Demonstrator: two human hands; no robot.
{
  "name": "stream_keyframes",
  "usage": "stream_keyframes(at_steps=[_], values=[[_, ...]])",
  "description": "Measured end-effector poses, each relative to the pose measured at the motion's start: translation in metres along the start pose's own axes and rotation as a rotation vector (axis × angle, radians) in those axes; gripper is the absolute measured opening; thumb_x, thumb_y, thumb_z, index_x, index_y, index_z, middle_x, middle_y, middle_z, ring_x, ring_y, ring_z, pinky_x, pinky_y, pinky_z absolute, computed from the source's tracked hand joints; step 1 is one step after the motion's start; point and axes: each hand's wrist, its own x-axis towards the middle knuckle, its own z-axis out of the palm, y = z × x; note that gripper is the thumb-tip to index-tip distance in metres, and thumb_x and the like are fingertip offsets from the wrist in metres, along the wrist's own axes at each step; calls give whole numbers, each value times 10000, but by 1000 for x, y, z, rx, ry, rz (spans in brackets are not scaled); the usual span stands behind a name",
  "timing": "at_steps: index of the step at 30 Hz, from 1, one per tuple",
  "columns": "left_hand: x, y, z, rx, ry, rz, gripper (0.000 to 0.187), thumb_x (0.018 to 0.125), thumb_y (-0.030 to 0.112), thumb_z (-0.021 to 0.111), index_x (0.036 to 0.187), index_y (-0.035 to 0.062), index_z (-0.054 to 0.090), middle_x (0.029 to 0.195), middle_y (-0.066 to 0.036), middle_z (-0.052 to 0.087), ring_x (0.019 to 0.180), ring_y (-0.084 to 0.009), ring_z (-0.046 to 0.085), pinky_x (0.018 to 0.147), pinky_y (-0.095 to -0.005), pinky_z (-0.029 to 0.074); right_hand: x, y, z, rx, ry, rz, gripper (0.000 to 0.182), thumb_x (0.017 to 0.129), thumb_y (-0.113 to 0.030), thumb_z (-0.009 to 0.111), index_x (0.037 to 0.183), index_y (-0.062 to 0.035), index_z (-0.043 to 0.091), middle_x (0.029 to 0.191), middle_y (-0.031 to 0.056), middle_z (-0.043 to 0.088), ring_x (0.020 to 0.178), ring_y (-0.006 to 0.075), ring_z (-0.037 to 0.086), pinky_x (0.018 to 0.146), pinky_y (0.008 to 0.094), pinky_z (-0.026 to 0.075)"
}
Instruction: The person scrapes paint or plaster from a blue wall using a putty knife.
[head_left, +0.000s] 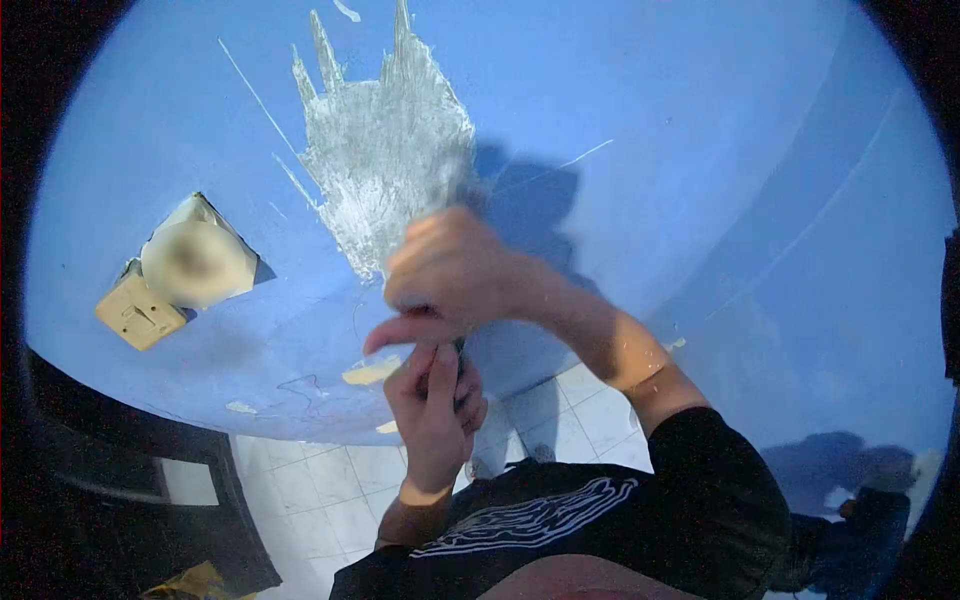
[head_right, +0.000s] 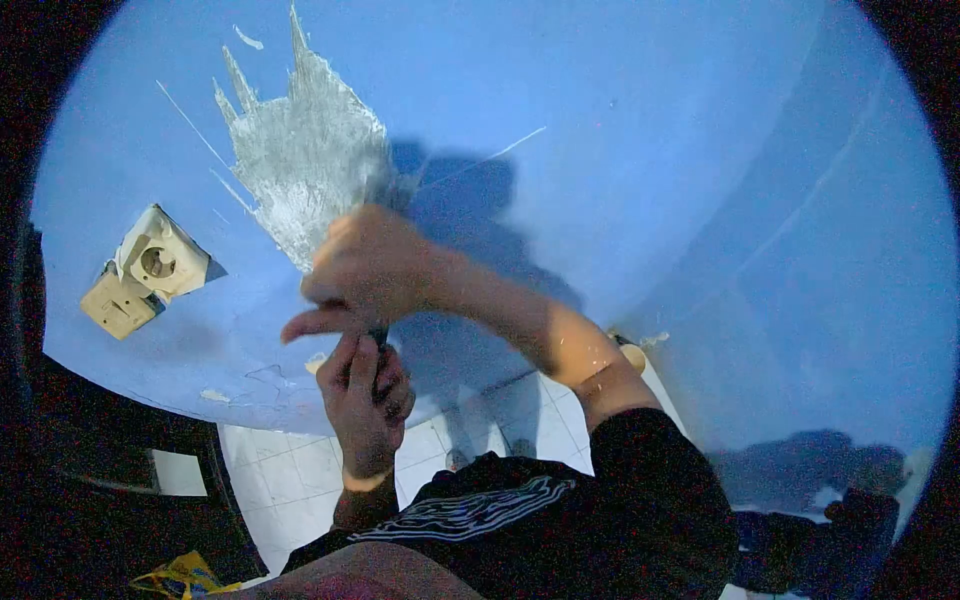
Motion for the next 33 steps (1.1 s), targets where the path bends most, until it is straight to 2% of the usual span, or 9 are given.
stream_keyframes(at_steps=[3,5,9,14,16,18,23,27,33], values=[[2,-4,0,-52,61,-6,142,1016,180,524,969,48,548,635,3,408,441,-50,317,368,-219,232,1,2,6,41,-5,5,608,811,-579,689,496,-134,419,487,2,396,412,186,399,437,306,330],[6,-15,3,-20,73,39,163,1017,198,497,1070,50,542,615,14,380,407,-56,310,343,-215,219,0,4,-1,24,-56,2,603,807,-573,691,497,-133,421,492,4,399,415,203,416,434,316,342],[-1,-21,-16,2,47,40,139,1016,179,492,1056,53,533,619,5,384,405,-65,308,346,-220,222,-2,-4,12,45,-64,6,602,793,-566,704,495,-128,417,490,6,403,420,206,439,429,331,351],[8,-16,2,-35,17,74,114,1012,180,502,996,68,513,620,1,390,412,-67,306,350,-223,230,5,-1,-10,-37,-132,17,615,787,-623,661,495,-127,442,491,18,423,440,210,486,437,335,390],[3,-14,-5,-35,-3,23,116,1012,191,504,980,79,500,623,1,392,422,-67,301,348,-223,224,1,-2,3,7,-94,13,617,781,-627,662,498,-126,440,491,17,419,438,208,483,437,335,386],[-5,-12,-11,-25,105,-22,117,1009,198,515,993,85,495,633,-6,401,426,-71,296,346,-222,220,-1,-2,7,48,-58,1,619,776,-631,664,501,-125,439,490,15,415,437,207,480,436,335,383],[15,-17,-8,-81,23,7,114,1002,217,534,997,109,499,632,-11,406,419,-75,300,345,-215,218,8,4,-11,-101,-154,-13,604,777,-628,670,515,-132,443,489,5,420,433,192,480,445,331,395],[-5,-8,-12,-87,97,-63,101,1005,224,532,1011,126,510,631,-8,393,417,-75,300,340,-212,213,3,-2,5,7,-106,12,622,781,-639,661,492,-138,433,475,4,413,427,196,473,447,323,393],[2,-2,-5,-174,20,-111,139,1013,245,513,1080,122,518,625,12,358,411,-70,293,320,-209,210,12,-1,-4,-3,-85,10,643,782,-624,682,464,-138,405,451,8,420,416,201,478,436,316,375]])
